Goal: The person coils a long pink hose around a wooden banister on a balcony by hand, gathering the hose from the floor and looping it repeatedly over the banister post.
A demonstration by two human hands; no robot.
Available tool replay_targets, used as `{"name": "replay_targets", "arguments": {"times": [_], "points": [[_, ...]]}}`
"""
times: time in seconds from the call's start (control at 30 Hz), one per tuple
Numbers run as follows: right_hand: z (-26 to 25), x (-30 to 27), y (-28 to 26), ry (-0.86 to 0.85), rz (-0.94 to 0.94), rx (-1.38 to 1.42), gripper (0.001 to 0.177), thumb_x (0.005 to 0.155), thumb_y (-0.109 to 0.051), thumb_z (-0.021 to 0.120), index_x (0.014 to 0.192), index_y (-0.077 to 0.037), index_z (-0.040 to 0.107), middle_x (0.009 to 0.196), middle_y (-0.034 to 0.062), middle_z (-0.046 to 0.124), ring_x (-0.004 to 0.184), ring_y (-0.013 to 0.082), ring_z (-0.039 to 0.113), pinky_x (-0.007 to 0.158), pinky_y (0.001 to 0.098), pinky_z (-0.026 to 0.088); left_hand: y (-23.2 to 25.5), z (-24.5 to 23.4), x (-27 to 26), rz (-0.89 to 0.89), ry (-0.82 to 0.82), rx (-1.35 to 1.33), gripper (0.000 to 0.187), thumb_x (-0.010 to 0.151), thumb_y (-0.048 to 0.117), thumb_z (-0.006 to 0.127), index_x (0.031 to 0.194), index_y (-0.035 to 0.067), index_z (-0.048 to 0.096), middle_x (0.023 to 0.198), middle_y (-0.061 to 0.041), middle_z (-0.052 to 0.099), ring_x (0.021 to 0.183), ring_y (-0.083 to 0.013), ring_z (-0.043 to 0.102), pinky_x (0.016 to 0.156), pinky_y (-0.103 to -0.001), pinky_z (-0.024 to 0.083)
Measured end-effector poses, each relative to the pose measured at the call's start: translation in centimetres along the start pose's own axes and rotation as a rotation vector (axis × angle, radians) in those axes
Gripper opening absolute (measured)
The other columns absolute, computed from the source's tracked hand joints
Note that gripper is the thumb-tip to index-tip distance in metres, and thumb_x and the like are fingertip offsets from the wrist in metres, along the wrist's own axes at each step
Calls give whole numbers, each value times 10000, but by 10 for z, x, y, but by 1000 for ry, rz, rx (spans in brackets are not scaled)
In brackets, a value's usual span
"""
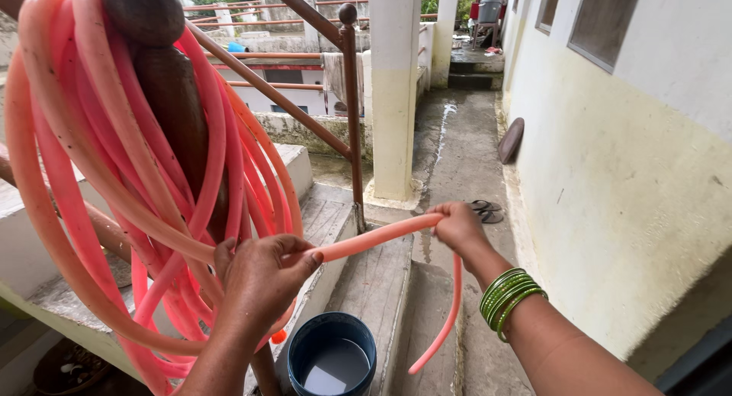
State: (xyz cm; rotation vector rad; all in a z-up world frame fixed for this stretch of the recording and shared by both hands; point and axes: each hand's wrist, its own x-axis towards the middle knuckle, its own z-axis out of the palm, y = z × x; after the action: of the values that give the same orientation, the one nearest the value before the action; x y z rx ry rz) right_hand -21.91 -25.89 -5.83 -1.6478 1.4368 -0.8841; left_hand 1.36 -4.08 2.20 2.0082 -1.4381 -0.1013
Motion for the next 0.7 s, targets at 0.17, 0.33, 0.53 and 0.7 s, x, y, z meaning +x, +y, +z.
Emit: {"name": "replay_targets", "arguments": {"times": [0.17, 0.33, 0.53, 0.7], "points": [[-10, 17, -39, 152, -54, 465, 274, 1037, -145, 539, 986, 51, 723, 860, 100, 706, 636, 127, 566, 579, 248, 517, -3, 2, -2, -3, -51, 19, 316, 832, 425, 719, 1077, 268, 841, 823, -9, 797, 991, -152, 662, 1187, -470, 74], [-11, 34, -74, 371, -190, 573, 506, 784, -21, 825, 1196, -46, 532, 989, 54, 608, 787, 110, 706, 688, 201, 618, 2, -2, -3, -75, -123, -16, 252, 908, 432, 704, 1070, 285, 828, 759, -25, 796, 922, -143, 720, 1248, -449, 84], [-22, 43, -108, -11, 196, 1350, 185, 967, -159, 658, 1060, -34, 558, 865, 71, 652, 677, 130, 628, 610, 248, 573, -2, -5, -3, -90, -169, 17, 249, 882, 396, 702, 1037, 279, 857, 722, -27, 779, 917, -133, 707, 1242, -464, 47], [-15, 18, -129, 55, -18, 1060, 197, 931, -203, 734, 847, -85, 601, 762, -7, 581, 520, 46, 462, 405, 214, 352, -1, -7, 3, -111, -288, 124, 239, 899, 403, 668, 1015, 291, 844, 695, -87, 752, 870, -154, 705, 1254, -459, 84]]}}
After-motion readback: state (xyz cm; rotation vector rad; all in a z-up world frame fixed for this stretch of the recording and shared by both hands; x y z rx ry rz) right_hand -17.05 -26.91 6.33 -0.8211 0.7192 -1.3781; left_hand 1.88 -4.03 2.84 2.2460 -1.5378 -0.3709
